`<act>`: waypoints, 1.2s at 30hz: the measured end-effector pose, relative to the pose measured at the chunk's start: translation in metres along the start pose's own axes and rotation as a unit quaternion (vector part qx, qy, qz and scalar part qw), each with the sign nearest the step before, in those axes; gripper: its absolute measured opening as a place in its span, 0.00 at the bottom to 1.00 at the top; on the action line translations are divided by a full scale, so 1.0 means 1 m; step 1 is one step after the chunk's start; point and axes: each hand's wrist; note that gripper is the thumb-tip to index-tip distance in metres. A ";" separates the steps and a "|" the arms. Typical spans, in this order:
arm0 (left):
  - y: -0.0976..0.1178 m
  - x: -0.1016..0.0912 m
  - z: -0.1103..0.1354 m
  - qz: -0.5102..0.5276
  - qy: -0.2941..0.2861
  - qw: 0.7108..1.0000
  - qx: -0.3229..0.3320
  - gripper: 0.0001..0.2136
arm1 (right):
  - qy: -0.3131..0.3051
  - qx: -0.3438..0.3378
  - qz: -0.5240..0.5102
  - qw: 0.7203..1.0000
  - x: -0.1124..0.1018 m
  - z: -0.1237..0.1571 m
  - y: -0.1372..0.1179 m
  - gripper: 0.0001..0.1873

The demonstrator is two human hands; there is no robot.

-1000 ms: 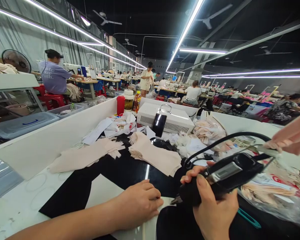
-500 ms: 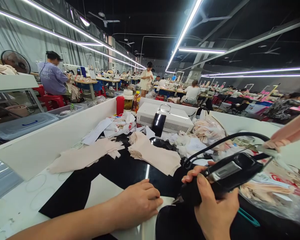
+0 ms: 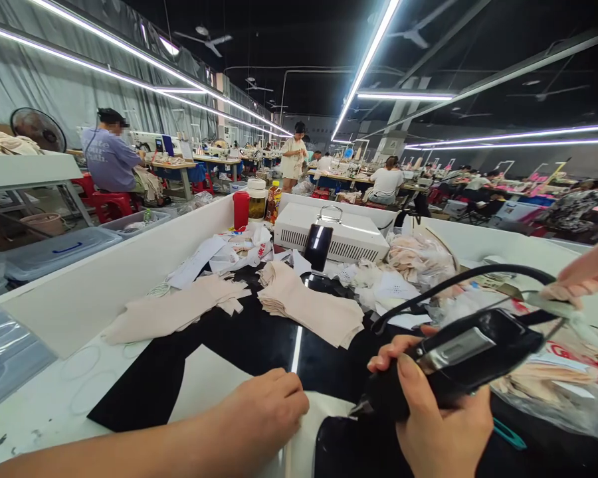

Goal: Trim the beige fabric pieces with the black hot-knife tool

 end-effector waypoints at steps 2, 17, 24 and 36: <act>-0.003 -0.001 0.002 0.015 -0.027 0.999 -0.018 0.09 | 0.001 -0.002 0.008 1.000 -0.004 0.004 -0.001 0.31; -0.005 -0.018 -0.018 0.137 -0.140 0.979 -0.061 0.18 | 0.031 -0.004 0.044 0.999 -0.016 0.027 -0.007 0.30; -0.001 -0.014 -0.017 0.106 -0.128 0.983 -0.073 0.13 | 0.037 -0.019 0.057 0.998 -0.011 0.033 -0.015 0.31; 0.018 0.013 -0.015 -0.044 -0.029 0.998 -0.038 0.13 | 0.070 0.000 0.068 0.995 0.003 0.046 -0.028 0.31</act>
Point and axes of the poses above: each hand's wrist, its own z-axis away from the middle knuckle, its own x-axis out of the palm, y = z × x, and after that the axes turned 2 degrees about z, right-handed
